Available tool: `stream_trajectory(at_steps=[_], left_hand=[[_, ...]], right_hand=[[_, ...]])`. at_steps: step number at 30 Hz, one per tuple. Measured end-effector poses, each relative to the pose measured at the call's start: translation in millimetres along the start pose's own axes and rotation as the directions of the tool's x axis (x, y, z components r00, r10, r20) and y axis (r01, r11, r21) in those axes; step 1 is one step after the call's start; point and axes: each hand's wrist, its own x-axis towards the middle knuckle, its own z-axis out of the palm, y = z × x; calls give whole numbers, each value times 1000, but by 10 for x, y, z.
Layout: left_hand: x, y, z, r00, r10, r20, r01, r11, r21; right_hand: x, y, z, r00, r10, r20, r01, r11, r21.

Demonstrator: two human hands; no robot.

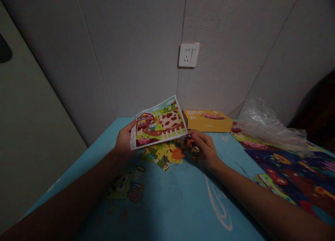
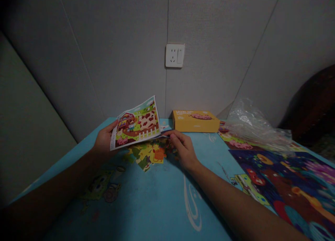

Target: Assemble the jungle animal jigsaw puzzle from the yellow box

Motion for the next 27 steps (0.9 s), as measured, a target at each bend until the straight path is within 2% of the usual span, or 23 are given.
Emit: stream_trajectory(at_steps=[3,7,10,13,17,21,24,27], left_hand=[[47,-23,-40,999,40,-4,-40,999,19],[88,-76,-52,987,157,17,-158,986,43],[105,-88,-77,972,228,-49,-223,971,87],[117,-67,-149,965,237,-112,-227,969,92],[89,-1,-231,992,99,-80,-96,994,48],[24,36,-191,996,-66,-57,74,987,140],[2,-9,-129,992,-126,-33,130,971,202],[5,-74,-114,988,-142,60,121,957,264]], right_hand=[[6,-61,1,996,-57,-64,54,997,-53],[9,-124,14,987,-108,-121,96,991,-98],[4,-127,14,983,-130,-132,116,987,-110],[-4,-120,11,978,-134,-162,111,983,-144],[-3,-117,15,964,-111,-242,76,986,-149],[14,-98,6,955,-109,-276,66,985,-159],[32,-79,-9,950,-113,-293,59,981,-187],[53,-63,-20,943,-106,-314,49,982,-183]])
